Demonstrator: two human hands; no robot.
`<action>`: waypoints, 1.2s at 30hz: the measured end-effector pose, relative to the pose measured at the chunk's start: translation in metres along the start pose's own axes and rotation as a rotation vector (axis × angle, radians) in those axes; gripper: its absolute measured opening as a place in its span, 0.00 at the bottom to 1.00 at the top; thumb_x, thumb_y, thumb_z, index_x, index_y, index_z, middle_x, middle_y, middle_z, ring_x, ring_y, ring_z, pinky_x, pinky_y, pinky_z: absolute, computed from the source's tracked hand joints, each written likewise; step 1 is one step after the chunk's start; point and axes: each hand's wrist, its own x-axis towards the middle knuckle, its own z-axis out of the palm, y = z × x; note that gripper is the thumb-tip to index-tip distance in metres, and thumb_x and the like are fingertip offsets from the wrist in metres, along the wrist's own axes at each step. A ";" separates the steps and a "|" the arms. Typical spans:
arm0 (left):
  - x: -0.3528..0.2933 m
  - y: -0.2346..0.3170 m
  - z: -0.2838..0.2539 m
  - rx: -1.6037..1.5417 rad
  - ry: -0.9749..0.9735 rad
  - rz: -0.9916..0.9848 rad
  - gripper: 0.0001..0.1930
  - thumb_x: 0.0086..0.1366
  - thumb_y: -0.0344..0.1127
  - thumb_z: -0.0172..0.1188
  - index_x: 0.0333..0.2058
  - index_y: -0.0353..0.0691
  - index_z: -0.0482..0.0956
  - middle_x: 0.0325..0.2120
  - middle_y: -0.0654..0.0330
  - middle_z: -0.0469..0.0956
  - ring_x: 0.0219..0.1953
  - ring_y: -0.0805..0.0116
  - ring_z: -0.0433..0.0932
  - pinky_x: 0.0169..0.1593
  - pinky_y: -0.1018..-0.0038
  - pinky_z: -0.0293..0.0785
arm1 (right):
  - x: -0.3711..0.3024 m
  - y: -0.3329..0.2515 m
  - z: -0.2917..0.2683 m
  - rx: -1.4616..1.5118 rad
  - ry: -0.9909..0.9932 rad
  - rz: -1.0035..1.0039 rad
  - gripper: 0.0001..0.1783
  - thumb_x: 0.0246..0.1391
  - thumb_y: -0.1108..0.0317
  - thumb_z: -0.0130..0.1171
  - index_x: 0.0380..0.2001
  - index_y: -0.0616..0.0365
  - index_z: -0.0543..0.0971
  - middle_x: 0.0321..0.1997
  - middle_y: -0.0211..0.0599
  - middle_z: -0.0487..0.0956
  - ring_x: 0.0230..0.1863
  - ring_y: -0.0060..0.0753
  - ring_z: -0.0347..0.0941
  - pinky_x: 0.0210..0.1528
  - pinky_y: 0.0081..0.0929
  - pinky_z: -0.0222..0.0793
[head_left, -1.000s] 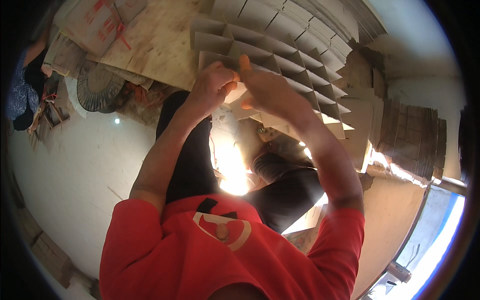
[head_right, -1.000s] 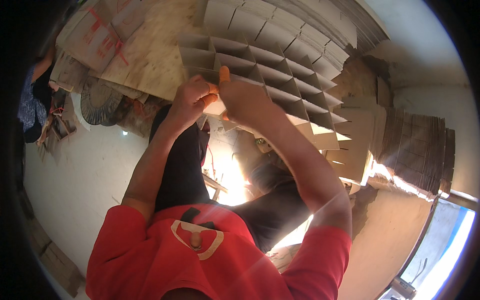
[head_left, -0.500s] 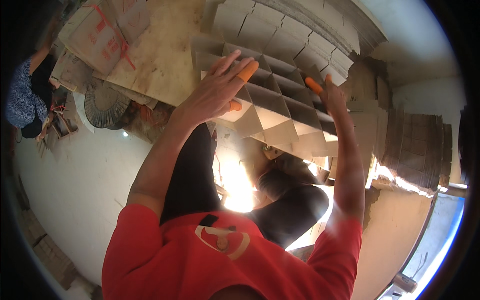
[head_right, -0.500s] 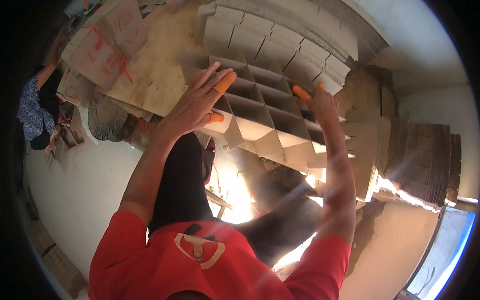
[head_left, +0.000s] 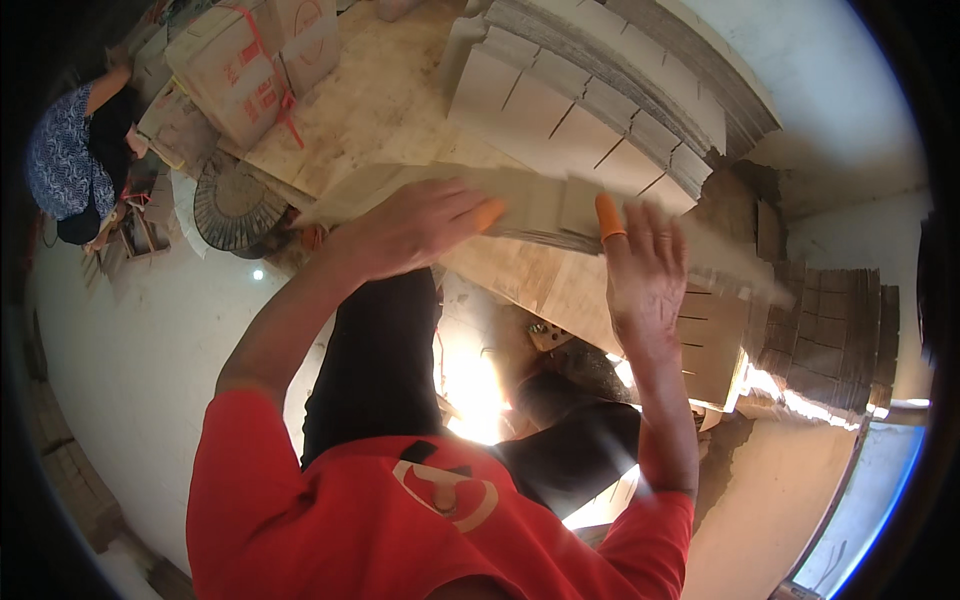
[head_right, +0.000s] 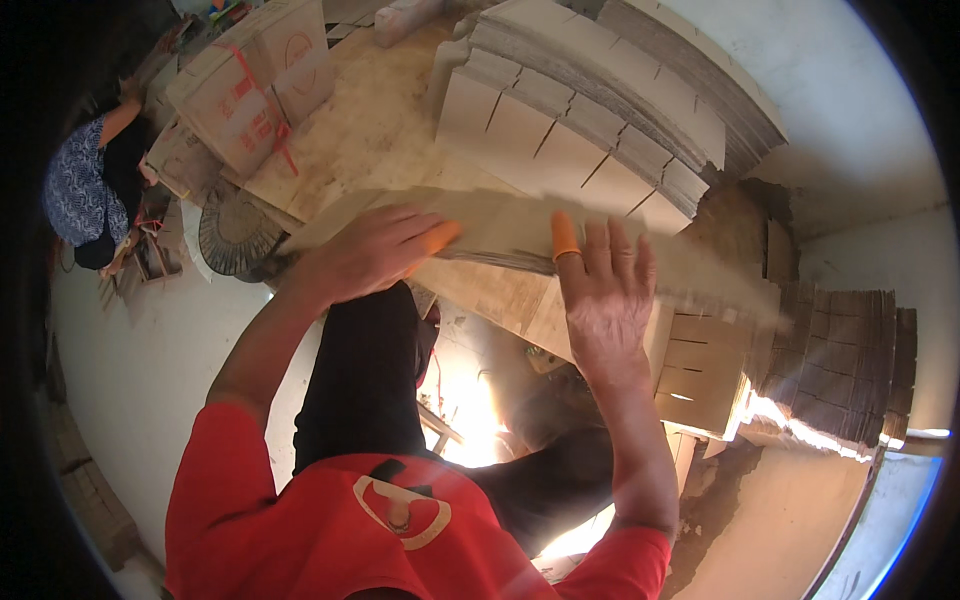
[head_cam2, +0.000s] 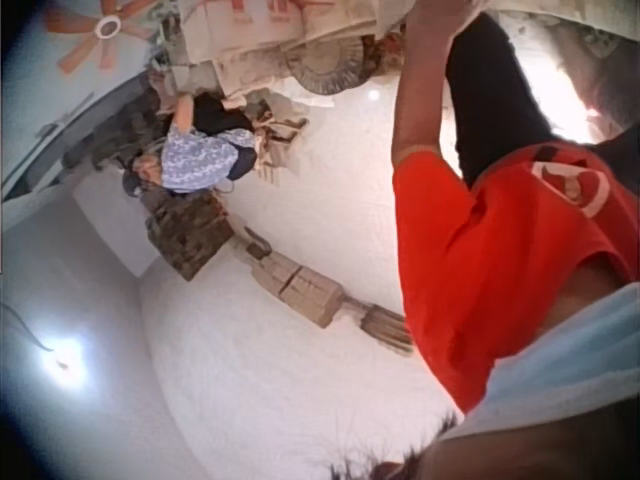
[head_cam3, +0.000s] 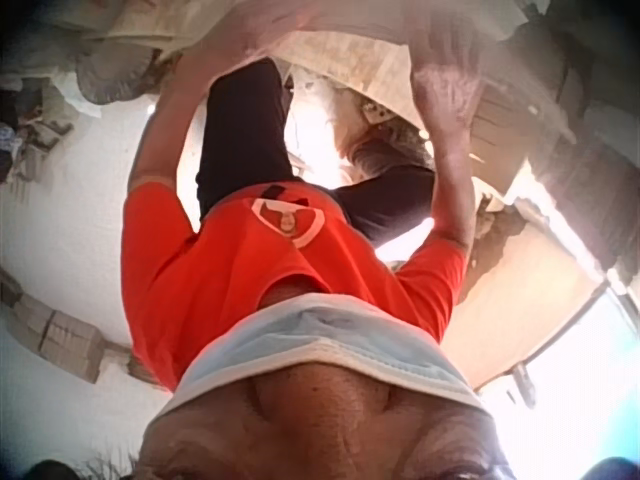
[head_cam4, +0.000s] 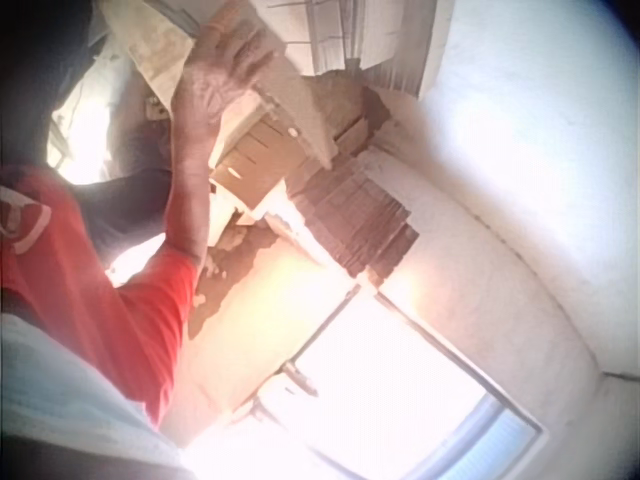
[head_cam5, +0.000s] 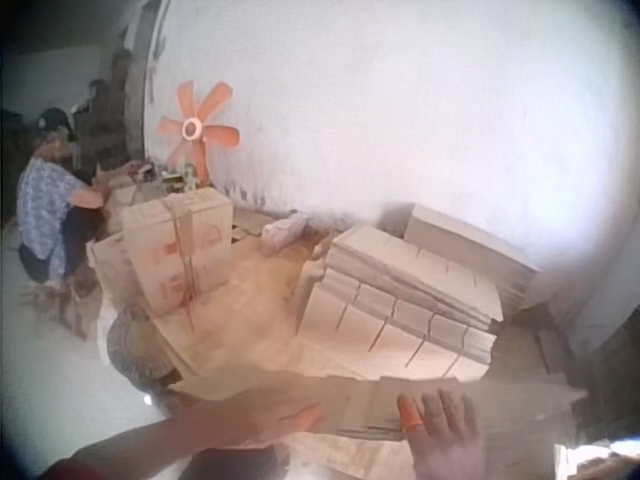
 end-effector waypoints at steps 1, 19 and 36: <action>-0.022 0.001 -0.002 0.109 0.099 -0.006 0.17 0.48 0.26 0.61 0.40 0.36 0.74 0.45 0.50 0.73 0.44 0.55 0.73 0.48 0.66 0.71 | 0.009 -0.004 -0.016 -0.083 0.109 -0.047 0.19 0.41 0.76 0.57 0.42 0.58 0.75 0.43 0.41 0.76 0.49 0.41 0.71 0.50 0.46 0.63; -0.149 -0.153 0.110 0.449 -0.124 -1.004 0.10 0.58 0.30 0.48 0.38 0.35 0.71 0.39 0.45 0.73 0.41 0.48 0.74 0.41 0.59 0.73 | -0.198 0.127 0.032 -0.451 -0.033 0.366 0.12 0.52 0.69 0.55 0.41 0.59 0.74 0.48 0.43 0.72 0.49 0.44 0.68 0.50 0.42 0.62; -0.086 -0.090 0.067 0.363 -0.262 -0.771 0.19 0.56 0.37 0.61 0.46 0.36 0.75 0.37 0.46 0.77 0.40 0.49 0.76 0.43 0.60 0.72 | -0.281 0.232 0.036 -0.167 -0.244 1.001 0.27 0.40 0.68 0.65 0.45 0.57 0.69 0.48 0.49 0.72 0.50 0.55 0.66 0.46 0.45 0.64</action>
